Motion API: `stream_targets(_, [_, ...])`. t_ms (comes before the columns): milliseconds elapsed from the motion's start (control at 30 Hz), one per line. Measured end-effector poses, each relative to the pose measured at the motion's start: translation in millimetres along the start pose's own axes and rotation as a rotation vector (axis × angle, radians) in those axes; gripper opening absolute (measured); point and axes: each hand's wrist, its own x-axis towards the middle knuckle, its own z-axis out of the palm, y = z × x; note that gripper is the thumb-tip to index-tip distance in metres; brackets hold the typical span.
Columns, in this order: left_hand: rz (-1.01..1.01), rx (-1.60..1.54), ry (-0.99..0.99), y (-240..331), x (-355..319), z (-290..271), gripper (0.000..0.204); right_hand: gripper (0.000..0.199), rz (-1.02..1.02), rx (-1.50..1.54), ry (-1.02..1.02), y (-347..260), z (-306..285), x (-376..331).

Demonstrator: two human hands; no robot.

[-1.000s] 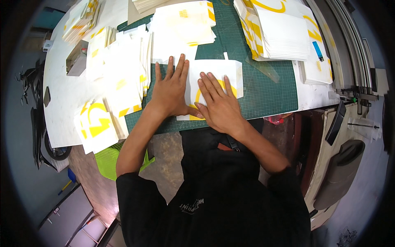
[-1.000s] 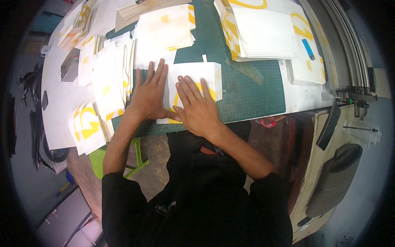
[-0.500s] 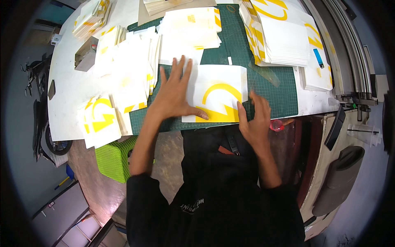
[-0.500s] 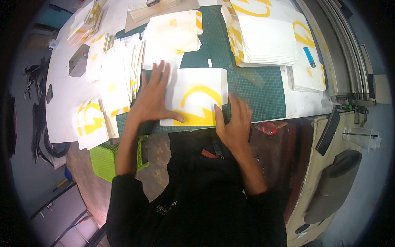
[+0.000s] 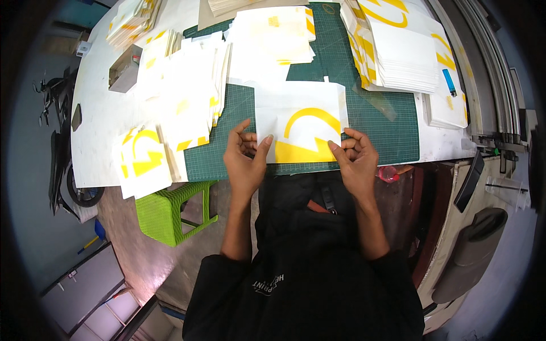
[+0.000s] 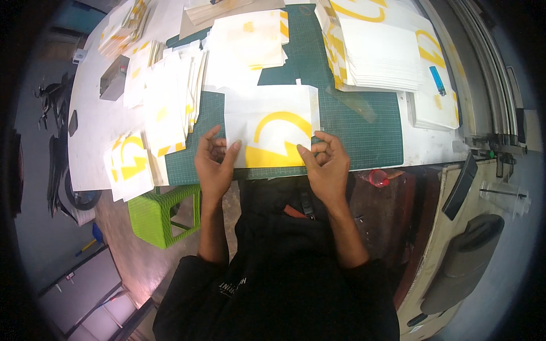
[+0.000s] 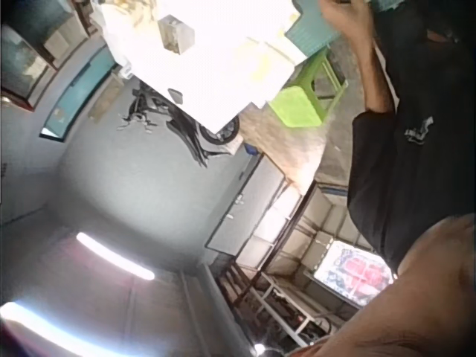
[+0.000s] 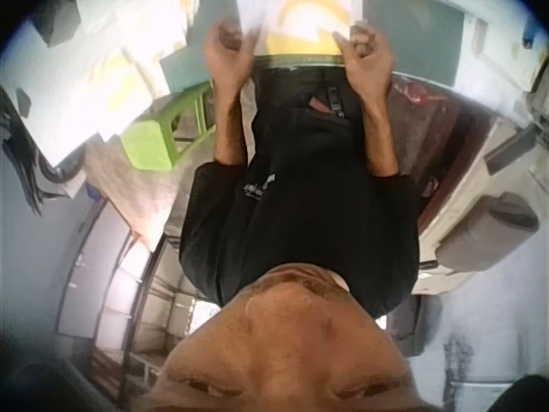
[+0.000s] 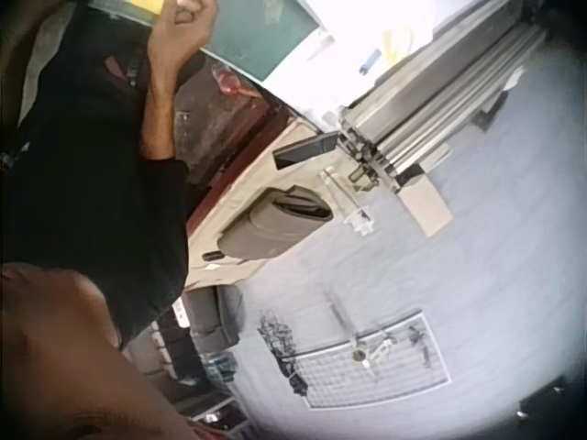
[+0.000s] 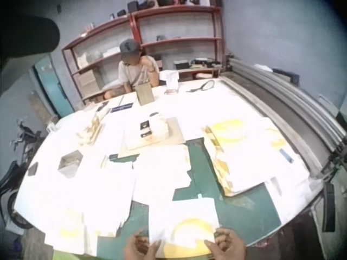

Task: The person repeatedly picks up individual white sheets with yellow printed designs from a pile on a green cutting mat. They smooth each sheet flat with both hands and then place it onto a growing stack. The person occasionally lifts the stack to align the edges before continuing the process.

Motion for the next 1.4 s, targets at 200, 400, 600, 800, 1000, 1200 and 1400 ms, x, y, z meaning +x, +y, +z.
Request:
stream_targets(200, [-0.095,-0.315,-0.128,0,9,-13,0.056,0.039,-0.024,0.167,-0.007,4,-11,10])
stream_targets(400, [0.118,-0.382,-0.128,9,8,-10,0.058,0.050,-0.269,-0.227,0.002,-12,-23,14])
stream_targets(600, [0.059,-0.555,-0.142,17,14,-9,0.057,0.077,-0.488,-0.285,-0.249,-21,-23,19])
stream_targets(800, [0.064,-0.620,-0.208,11,18,-13,0.053,0.076,-0.354,0.003,-0.203,-16,-11,18])
stream_targets(1000, [0.038,-0.750,-0.165,-8,23,-18,0.066,0.053,-0.227,0.094,-0.099,-14,-3,16])
stream_targets(1200, [0.206,-0.264,-0.127,-9,9,-1,0.088,0.044,-0.215,0.038,-0.021,-5,8,30])
stream_targets(1400, [0.022,-0.014,-0.062,0,12,2,0.077,0.041,-0.619,-0.644,-0.020,-33,8,31])
